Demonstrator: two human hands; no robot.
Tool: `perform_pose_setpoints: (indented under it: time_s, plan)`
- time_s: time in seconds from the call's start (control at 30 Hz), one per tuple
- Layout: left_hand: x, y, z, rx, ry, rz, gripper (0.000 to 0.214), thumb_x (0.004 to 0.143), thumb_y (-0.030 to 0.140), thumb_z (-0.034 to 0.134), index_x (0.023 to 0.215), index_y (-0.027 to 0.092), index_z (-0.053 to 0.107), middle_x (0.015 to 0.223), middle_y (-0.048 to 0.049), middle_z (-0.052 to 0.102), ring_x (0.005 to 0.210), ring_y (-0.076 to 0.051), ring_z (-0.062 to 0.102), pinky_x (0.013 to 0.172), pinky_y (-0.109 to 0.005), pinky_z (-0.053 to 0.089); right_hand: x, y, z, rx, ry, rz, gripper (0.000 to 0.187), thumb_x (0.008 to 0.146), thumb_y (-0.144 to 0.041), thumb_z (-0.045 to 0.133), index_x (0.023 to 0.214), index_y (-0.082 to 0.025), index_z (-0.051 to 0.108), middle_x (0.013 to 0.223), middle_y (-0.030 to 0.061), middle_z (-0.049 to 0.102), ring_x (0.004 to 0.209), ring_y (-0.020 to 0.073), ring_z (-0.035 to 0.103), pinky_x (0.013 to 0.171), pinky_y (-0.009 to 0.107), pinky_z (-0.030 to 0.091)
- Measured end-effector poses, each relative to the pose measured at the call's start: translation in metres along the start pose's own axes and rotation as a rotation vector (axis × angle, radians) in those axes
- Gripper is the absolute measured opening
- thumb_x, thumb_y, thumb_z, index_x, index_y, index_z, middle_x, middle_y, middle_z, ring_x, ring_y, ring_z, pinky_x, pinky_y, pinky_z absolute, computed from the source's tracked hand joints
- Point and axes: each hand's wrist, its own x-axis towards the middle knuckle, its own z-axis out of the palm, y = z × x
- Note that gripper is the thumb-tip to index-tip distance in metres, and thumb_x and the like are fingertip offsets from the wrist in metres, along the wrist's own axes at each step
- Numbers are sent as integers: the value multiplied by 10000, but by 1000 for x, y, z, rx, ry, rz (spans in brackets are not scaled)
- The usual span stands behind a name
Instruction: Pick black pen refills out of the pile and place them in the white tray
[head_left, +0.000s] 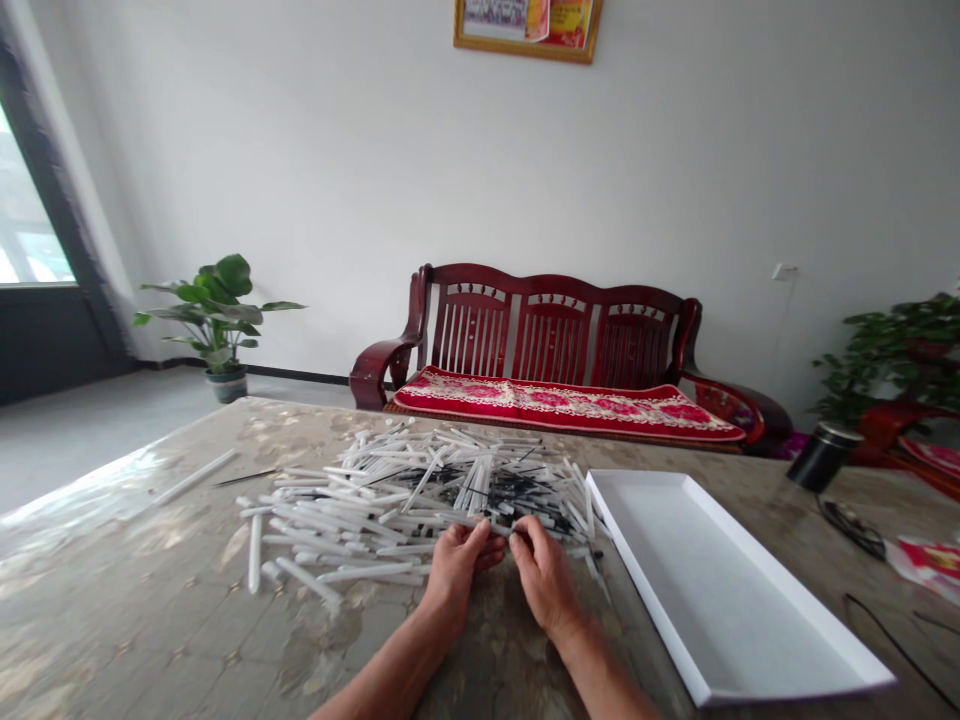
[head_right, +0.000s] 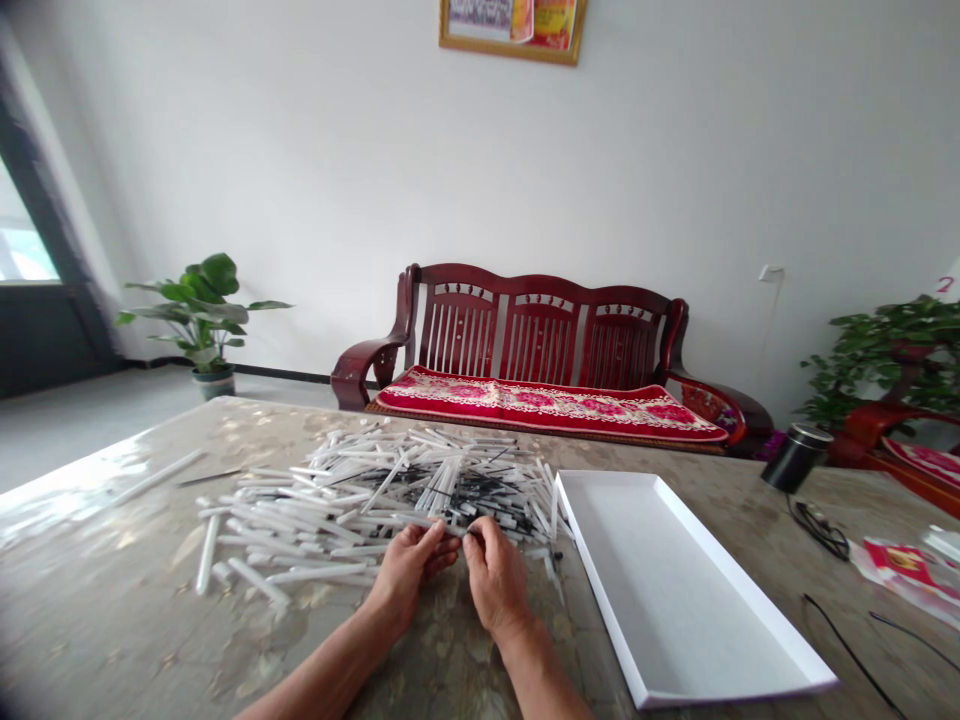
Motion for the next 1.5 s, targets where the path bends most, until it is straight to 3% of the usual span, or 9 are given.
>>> perform_pose_setpoints:
  time_s: [0.23,0.4,0.57,0.77,0.87,0.97,1.13,1.33,1.5]
  plan:
    - [1,-4,-2,27,-39,24,391,564,361,914,741,150,637,646,-25,727,604,-162,709,567,-241,586,1,5,4,-37,-18,58,410,961,-486,383,674,-231,528,575,-18,561,559,160,529,541,251,312]
    - [2,-6,-4,21,-30,26,429,531,378,923,749,154,630,658,-33,733,613,-162,709,572,-240,579,0,2,3,7,-21,54,327,952,-481,417,807,-227,564,710,-5,633,667,172,582,612,247,360]
    - [2,-8,-3,78,-40,74,518,471,458,920,771,166,614,637,-8,710,605,-168,697,571,-253,569,1,5,3,19,-36,67,343,947,-446,410,723,-223,542,620,-32,563,605,149,529,578,241,335]
    - [-2,1,-1,154,-64,168,507,564,591,816,771,174,616,780,-39,736,662,-159,678,631,-265,551,-1,-5,1,0,-58,49,373,976,-449,393,756,-220,590,634,-20,605,597,154,552,556,246,333]
    - [-2,8,-2,208,-48,271,475,642,621,746,776,190,600,764,-25,712,645,-145,637,647,-270,533,4,-9,-16,-111,-21,1,251,956,-367,454,867,-231,646,776,8,684,721,176,624,640,253,397]
    - [1,12,-5,338,-42,385,448,712,629,673,816,196,625,623,19,619,575,-132,560,587,-243,472,9,-2,-43,-361,57,-40,117,853,-221,565,845,-248,679,884,25,699,820,185,645,698,258,422]
    - [6,7,-11,590,-34,451,433,744,577,641,888,178,730,605,6,590,577,-153,534,563,-250,433,7,24,-77,-717,28,-16,247,718,-68,607,805,-278,706,888,29,695,871,205,645,678,263,419]
    - [1,4,-12,835,-79,571,202,720,323,675,870,227,769,780,-34,702,755,-210,631,744,-302,482,0,46,-78,-882,-2,-8,295,712,-2,574,790,-256,702,890,72,692,838,233,660,648,295,417]
    - [0,5,-12,777,-72,521,142,688,321,705,777,214,733,750,-35,731,753,-225,658,734,-303,501,4,49,-76,-856,32,-78,183,763,-77,622,750,-255,661,860,83,697,838,248,664,653,309,434]
